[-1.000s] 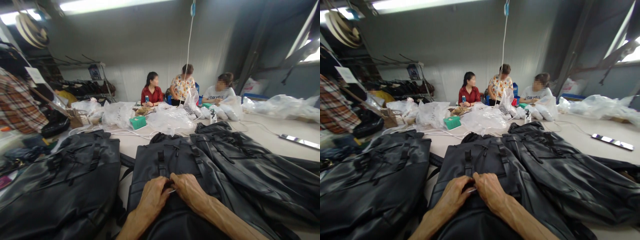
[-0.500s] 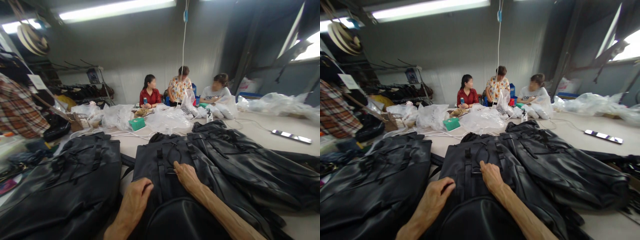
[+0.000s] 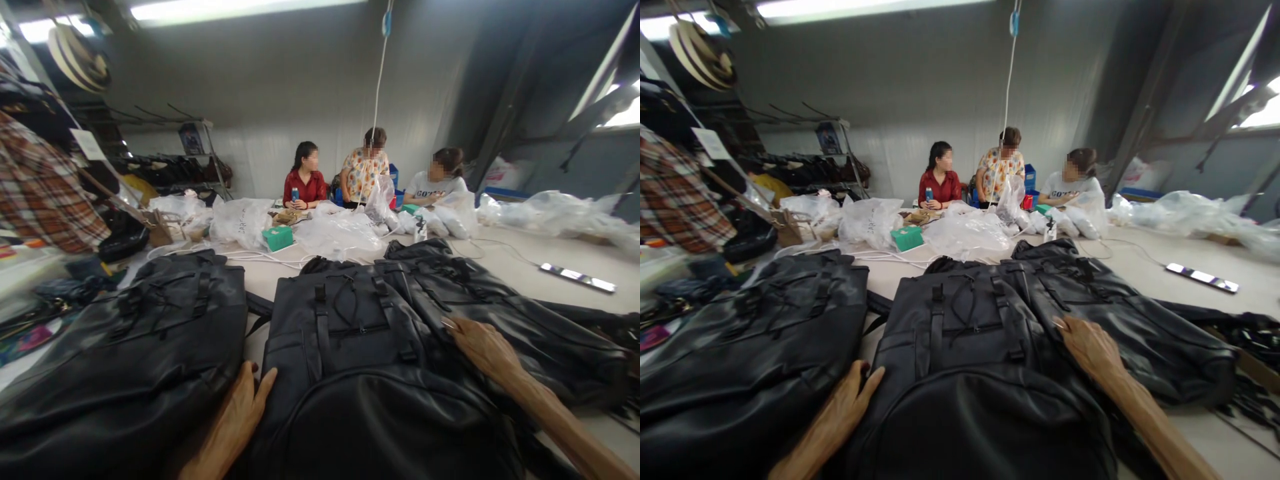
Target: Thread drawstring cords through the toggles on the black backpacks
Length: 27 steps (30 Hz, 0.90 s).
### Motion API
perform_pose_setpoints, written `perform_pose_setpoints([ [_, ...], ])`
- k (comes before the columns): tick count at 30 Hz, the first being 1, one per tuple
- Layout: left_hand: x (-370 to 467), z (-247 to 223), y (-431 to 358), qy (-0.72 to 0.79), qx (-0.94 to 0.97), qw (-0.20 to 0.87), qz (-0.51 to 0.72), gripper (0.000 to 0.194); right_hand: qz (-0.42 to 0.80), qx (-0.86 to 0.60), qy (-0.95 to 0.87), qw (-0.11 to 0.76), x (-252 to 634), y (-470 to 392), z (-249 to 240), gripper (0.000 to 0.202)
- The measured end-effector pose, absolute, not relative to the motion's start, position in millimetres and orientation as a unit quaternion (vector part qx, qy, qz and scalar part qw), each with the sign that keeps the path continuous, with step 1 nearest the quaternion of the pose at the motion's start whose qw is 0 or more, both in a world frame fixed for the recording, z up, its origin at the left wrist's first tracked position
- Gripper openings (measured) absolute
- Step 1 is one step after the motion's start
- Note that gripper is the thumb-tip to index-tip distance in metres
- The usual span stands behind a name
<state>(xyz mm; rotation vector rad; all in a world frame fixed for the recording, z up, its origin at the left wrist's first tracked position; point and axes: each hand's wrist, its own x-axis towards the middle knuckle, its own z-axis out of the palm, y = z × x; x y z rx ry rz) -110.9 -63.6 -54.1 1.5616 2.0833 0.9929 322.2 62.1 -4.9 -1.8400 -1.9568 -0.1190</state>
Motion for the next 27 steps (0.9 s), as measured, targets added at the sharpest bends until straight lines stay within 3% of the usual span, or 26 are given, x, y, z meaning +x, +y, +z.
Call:
perform_pose_setpoints([
  [6,-110,-53,-63,0.772,0.519,0.203,0.306,0.063,-0.073,-0.696,-0.703,0.124,298,68,-18,0.039],
  [11,-101,-38,-67,0.716,0.548,0.249,0.353,0.057,-0.070,-0.672,-0.731,0.096,281,62,-21,0.033],
  [16,-92,-18,-70,0.657,0.563,0.296,0.405,0.056,-0.002,-0.688,-0.718,0.105,283,55,-19,0.043],
  [22,-71,23,-62,0.682,0.555,0.209,0.428,0.060,0.067,-0.682,-0.718,0.118,272,69,-20,0.055],
  [27,-43,75,-52,0.604,0.650,0.184,0.423,0.042,0.085,-0.661,-0.731,0.143,278,79,-24,0.028],
])
